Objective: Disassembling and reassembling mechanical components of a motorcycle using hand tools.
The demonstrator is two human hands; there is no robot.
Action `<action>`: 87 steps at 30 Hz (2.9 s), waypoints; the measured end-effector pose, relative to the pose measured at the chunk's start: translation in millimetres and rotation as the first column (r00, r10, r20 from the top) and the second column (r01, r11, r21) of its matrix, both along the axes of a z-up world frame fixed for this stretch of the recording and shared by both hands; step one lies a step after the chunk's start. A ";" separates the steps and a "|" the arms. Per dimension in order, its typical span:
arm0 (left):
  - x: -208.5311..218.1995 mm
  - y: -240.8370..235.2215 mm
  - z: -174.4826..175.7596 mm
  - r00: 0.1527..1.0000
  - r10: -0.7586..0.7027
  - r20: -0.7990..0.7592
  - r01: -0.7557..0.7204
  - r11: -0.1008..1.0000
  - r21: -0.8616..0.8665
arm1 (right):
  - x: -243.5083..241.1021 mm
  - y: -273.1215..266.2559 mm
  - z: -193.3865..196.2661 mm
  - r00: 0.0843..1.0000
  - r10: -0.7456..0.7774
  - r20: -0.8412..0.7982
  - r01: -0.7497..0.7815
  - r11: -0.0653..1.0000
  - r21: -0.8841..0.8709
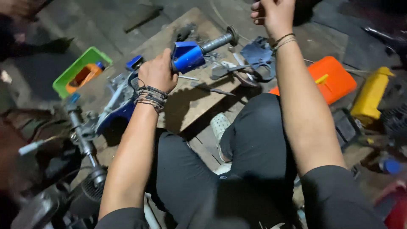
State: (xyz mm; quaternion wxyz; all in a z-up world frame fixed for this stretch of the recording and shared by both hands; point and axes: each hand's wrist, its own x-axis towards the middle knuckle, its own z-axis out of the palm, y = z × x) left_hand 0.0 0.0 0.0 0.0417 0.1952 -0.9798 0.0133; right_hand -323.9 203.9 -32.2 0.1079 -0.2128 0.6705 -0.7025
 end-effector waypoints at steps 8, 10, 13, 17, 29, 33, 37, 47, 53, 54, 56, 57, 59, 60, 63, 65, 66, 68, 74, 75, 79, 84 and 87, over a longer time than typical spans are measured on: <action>-24.1 -6.7 -14.4 0.999 -0.039 0.012 0.040 0.999 -0.032 | -24.5 40.0 -46.5 0.865 0.340 -0.368 0.091 0.616 0.783; -18.7 -19.2 -16.8 1.000 -0.002 0.023 0.002 1.000 -0.006 | -14.4 34.8 -62.9 0.887 0.456 -0.070 -0.039 0.226 0.973; -6.0 -32.1 -23.2 0.999 0.053 -0.012 -0.053 0.999 0.010 | -16.5 30.8 -101.1 0.789 0.604 0.108 0.008 -0.187 0.982; 9.2 -41.7 -22.4 0.995 0.051 -0.091 -0.044 0.996 0.082 | 4.7 20.9 -93.1 0.762 0.635 0.124 -0.005 -0.185 0.983; 23.5 -48.4 -11.2 0.984 0.113 -0.141 -0.093 0.986 0.141 | 54.1 -36.4 -48.3 0.678 0.735 -0.024 0.096 -0.056 0.994; 21.6 -49.1 -19.6 0.976 0.099 -0.197 -0.077 0.990 0.115 | 59.7 -42.1 -48.3 0.687 0.723 0.075 -0.116 0.008 0.993; 24.0 -63.9 -44.1 0.975 0.070 -0.212 -0.064 0.997 0.035 | 41.5 -17.1 -49.9 0.720 0.675 0.162 -0.214 -0.005 0.977; 42.3 -76.9 -29.3 0.826 0.124 -0.550 -0.177 0.983 -0.044 | 28.1 -0.4 -75.8 0.673 0.707 0.217 -0.062 -0.238 0.969; 47.5 -82.1 -24.8 0.776 0.091 -0.624 -0.166 0.984 -0.063 | 35.6 -5.0 -67.9 0.667 0.714 0.214 -0.046 -0.247 0.968; 47.3 -82.0 -23.8 0.775 0.083 -0.627 -0.162 0.984 -0.069 | 39.3 -5.5 -53.9 0.706 0.669 0.230 -0.122 -0.206 0.971; 46.7 -82.4 -29.2 0.780 0.091 -0.619 -0.154 0.987 -0.048 | 38.0 -3.6 -45.3 0.728 0.658 0.193 -0.131 -0.142 0.981; 44.8 -82.7 -32.0 0.788 0.093 -0.608 -0.140 0.990 -0.029 | 36.8 -1.8 -41.2 0.751 0.641 0.159 -0.144 -0.076 0.987; 40.3 -79.2 -35.5 0.791 0.105 -0.603 -0.115 0.993 0.021 | 26.9 3.9 -48.6 0.765 0.632 0.126 -0.129 -0.041 0.991; 38.2 -77.0 -37.4 0.798 0.116 -0.592 -0.091 0.993 0.071 | 22.7 7.8 -52.7 0.777 0.622 0.097 -0.119 -0.006 0.993; 34.3 -82.7 -51.3 0.811 0.121 -0.573 -0.079 0.992 0.097 | 30.8 12.3 -22.8 0.801 0.599 0.021 -0.100 0.099 0.990; 37.7 -85.3 -53.2 0.822 0.134 -0.554 -0.093 0.990 0.102 | 30.7 16.2 -14.3 0.811 0.584 -0.018 -0.079 0.140 0.987; 40.3 -86.8 -54.9 0.834 0.155 -0.529 -0.114 0.987 0.111 | 31.1 17.3 -10.3 0.817 0.574 -0.049 -0.065 0.177 0.982; 46.4 -88.3 -50.4 0.831 0.181 -0.525 -0.107 0.980 0.168 | 22.3 18.5 -18.8 0.845 0.528 -0.085 -0.094 0.303 0.948; 60.7 -92.1 -35.5 0.793 0.260 -0.551 -0.121 0.954 0.275 | 21.4 0.4 -33.7 0.908 0.418 -0.003 -0.343 0.749 0.567; 61.3 -92.9 -33.4 0.784 0.266 -0.561 -0.116 0.950 0.289 | 23.1 -1.5 -36.0 0.916 0.391 0.084 -0.387 0.812 0.437; 64.5 -97.0 -36.9 0.778 0.283 -0.561 -0.142 0.949 0.282 | 70.3 -15.5 8.5 0.891 0.415 0.183 -0.453 0.800 0.393; 64.7 -101.5 -42.2 0.788 0.236 -0.568 -0.147 0.969 0.198 | 69.6 -16.1 1.3 0.893 0.372 0.254 -0.434 0.861 0.266; 65.1 -95.9 -36.5 0.787 0.246 -0.566 -0.135 0.964 0.230 | 85.3 -18.2 24.8 0.863 0.369 0.346 -0.406 0.913 0.039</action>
